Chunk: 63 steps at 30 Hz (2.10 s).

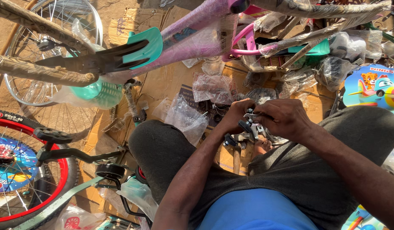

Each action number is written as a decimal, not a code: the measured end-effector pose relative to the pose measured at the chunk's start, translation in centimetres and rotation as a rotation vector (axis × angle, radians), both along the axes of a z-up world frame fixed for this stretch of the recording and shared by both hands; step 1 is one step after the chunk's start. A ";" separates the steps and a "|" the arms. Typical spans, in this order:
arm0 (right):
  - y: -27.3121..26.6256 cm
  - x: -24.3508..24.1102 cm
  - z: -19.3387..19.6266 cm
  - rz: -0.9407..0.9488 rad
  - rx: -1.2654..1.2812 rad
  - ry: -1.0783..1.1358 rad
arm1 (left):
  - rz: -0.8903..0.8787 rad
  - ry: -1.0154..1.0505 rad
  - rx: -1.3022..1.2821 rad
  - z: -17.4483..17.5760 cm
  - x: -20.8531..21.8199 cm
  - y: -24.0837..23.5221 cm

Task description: The person is assembling a pink children's bicycle, focusing on attaching the handlebars to the frame. They use a wrench to tighten the bolts securing the handlebars in place. The bicycle frame is partially wrapped in protective plastic.

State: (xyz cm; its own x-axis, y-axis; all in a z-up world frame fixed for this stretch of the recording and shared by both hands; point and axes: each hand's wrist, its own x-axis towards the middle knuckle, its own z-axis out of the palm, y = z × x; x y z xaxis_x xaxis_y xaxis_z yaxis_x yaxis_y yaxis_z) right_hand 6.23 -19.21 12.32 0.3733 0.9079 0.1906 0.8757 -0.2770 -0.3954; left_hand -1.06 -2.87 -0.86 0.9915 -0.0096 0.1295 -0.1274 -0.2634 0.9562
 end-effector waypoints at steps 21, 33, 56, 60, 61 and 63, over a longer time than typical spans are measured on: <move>-3.0 -4.1 -3.6 -0.428 -0.012 0.369 | -0.305 0.322 0.000 -5.1 0.4 -1.1; -3.1 2.7 -3.1 -0.630 0.228 0.685 | 0.363 0.051 0.193 -3.7 1.2 -0.5; 2.1 0.8 -9.2 -0.561 0.793 1.336 | 0.529 0.269 -0.408 1.8 0.3 4.6; 1.2 1.8 -8.3 -0.563 0.864 1.533 | 0.388 0.147 -0.639 4.2 -0.7 5.3; 0.9 1.9 -8.2 -0.545 0.881 1.544 | 0.331 0.166 -0.756 4.7 -0.8 5.5; 0.8 1.6 -8.0 -0.528 0.902 1.550 | 0.214 0.200 -0.987 5.1 -0.5 6.1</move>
State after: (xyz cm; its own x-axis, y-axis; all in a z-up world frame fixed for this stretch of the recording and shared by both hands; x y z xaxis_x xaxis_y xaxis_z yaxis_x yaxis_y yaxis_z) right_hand 7.85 -18.37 4.34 0.8350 0.4876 -0.2549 -0.4560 0.3540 -0.8165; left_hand -1.59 3.19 4.20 0.9642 0.1911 -0.1840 0.0153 0.6524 0.7577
